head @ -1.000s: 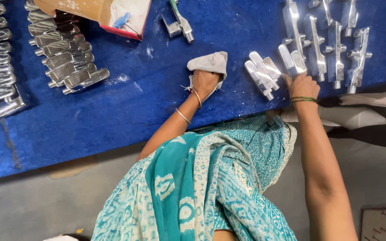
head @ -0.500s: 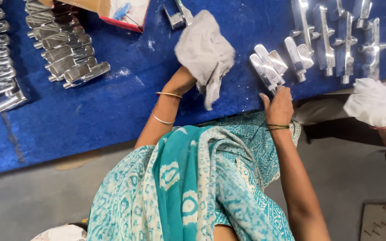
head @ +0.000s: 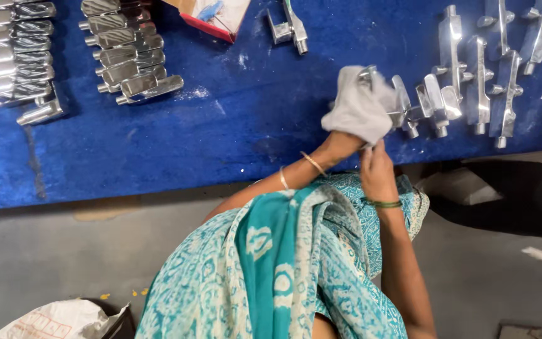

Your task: The person wipes metal components with a cloth and moves them across the workspace.

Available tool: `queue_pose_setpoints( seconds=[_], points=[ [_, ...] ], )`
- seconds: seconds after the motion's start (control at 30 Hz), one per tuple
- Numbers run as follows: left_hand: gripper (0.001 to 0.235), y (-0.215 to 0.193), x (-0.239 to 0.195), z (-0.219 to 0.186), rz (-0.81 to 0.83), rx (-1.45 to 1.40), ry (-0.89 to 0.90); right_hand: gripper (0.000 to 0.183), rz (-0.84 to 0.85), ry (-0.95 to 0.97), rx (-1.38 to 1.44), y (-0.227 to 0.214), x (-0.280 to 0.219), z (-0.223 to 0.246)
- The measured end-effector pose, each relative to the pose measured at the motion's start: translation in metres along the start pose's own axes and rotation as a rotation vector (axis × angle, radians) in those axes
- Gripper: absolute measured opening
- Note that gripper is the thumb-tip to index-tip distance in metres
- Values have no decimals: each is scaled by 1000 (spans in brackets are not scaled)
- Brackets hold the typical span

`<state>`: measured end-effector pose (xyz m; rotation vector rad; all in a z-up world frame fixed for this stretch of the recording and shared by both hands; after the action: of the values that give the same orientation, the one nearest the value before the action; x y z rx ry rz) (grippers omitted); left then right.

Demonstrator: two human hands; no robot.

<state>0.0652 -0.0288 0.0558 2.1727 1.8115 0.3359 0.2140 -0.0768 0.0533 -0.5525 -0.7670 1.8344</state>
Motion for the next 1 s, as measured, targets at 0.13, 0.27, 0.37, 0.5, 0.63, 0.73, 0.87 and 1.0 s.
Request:
queue_pose_setpoints(
  seconds=[0.13, 0.27, 0.37, 0.5, 0.63, 0.73, 0.87, 1.0],
  points=[
    [27, 9, 16, -13, -15, 53, 62, 25, -57, 26, -101, -12, -9, 49],
    [25, -3, 42, -20, -77, 80, 108, 28, 36, 108, 31, -9, -23, 60],
    [25, -7, 51, -24, -47, 86, 101, 29, 102, 136, 371, -10, -29, 52],
    [23, 0, 19, -25, 121, 61, 35, 28, 149, 155, 722, -27, -34, 31],
    [22, 18, -9, -25, 221, 72, -13, 31, 34, 114, 190, -24, -25, 23],
    [22, 15, 3, -27, 99, 77, 53, 32, -25, -41, -106, -11, -29, 35],
    [21, -1, 39, -37, 44, 88, 101, 29, 117, 126, 211, -20, -38, 52],
    [20, -6, 30, -41, 200, 72, 39, 25, 333, 124, 903, -39, -43, 49]
  ],
)
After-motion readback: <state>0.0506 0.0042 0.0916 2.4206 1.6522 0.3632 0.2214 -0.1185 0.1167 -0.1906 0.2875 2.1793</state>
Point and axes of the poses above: each hand's wrist, its own x-axis towards the middle knuckle, its own y-axis out of the palm, z = x × y, the point moved 1 cm from there along x, towards the middle knuckle, and after that the axes turned 7 degrees about z, right-handed, at the moved point
